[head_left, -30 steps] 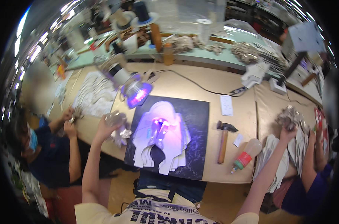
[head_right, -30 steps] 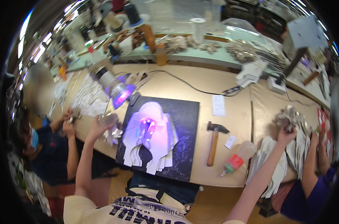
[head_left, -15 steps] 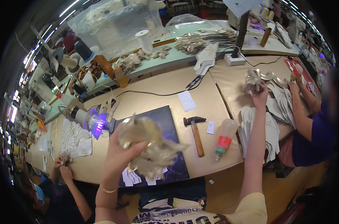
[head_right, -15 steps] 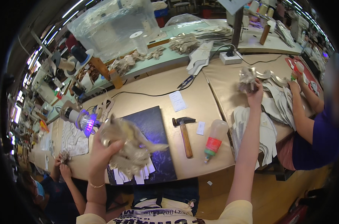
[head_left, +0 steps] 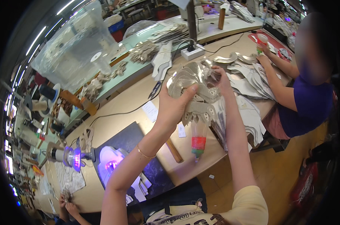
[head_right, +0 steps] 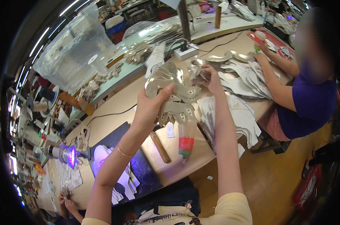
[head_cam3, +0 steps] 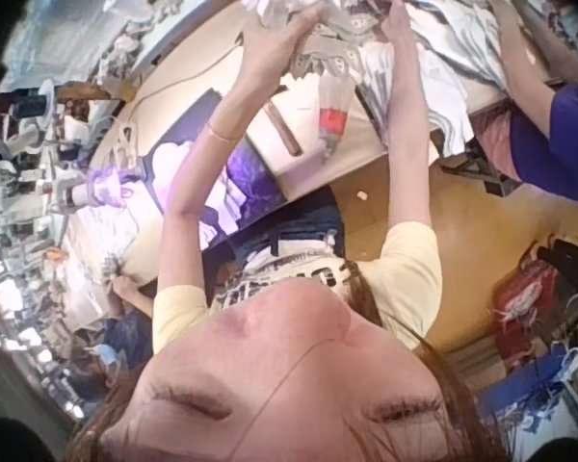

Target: The person assembles small metallic decorative parts by hand at a workbench. They pick up parts, align them, and place them into stacks while coworkers work nearby.

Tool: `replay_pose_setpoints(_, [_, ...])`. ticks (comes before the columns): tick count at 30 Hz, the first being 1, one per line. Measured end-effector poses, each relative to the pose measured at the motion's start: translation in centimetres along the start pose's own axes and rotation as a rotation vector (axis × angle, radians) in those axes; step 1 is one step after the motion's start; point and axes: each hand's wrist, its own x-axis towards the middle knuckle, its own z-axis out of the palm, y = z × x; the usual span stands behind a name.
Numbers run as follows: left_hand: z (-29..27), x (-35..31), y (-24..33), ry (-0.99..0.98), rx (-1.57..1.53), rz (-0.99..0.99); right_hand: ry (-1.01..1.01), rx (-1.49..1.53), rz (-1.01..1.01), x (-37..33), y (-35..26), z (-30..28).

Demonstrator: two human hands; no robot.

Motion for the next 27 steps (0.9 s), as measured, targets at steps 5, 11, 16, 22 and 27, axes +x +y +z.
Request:
replay_pose_setpoints(5, [1.4, 6.7, -3.0, 0.137, 0.106, 0.255, -0.182, -0.028, -0.101, -0.7, -0.1, 1.2])
replay_pose_setpoints(11, [0.3, 15.2, -5.6, 0.366, 0.082, 0.184, -0.099, -0.305, -0.251, -1.2, -0.3, 3.9])
replay_pose_setpoints(16, [0.6, 17.3, -7.7, 0.325, 0.139, 0.258, 0.034, -0.368, -0.494, -1.2, 0.0, 5.0])
replay_pose_setpoints(22, [1.6, 17.7, -9.0, 0.315, 0.134, 0.253, 0.064, -0.427, -0.472, -1.3, 0.0, 5.3])
replay_pose_setpoints(27, [1.4, 17.5, -8.9, 0.335, 0.125, 0.237, 0.082, -0.514, -0.493, -1.4, 0.1, 5.3])
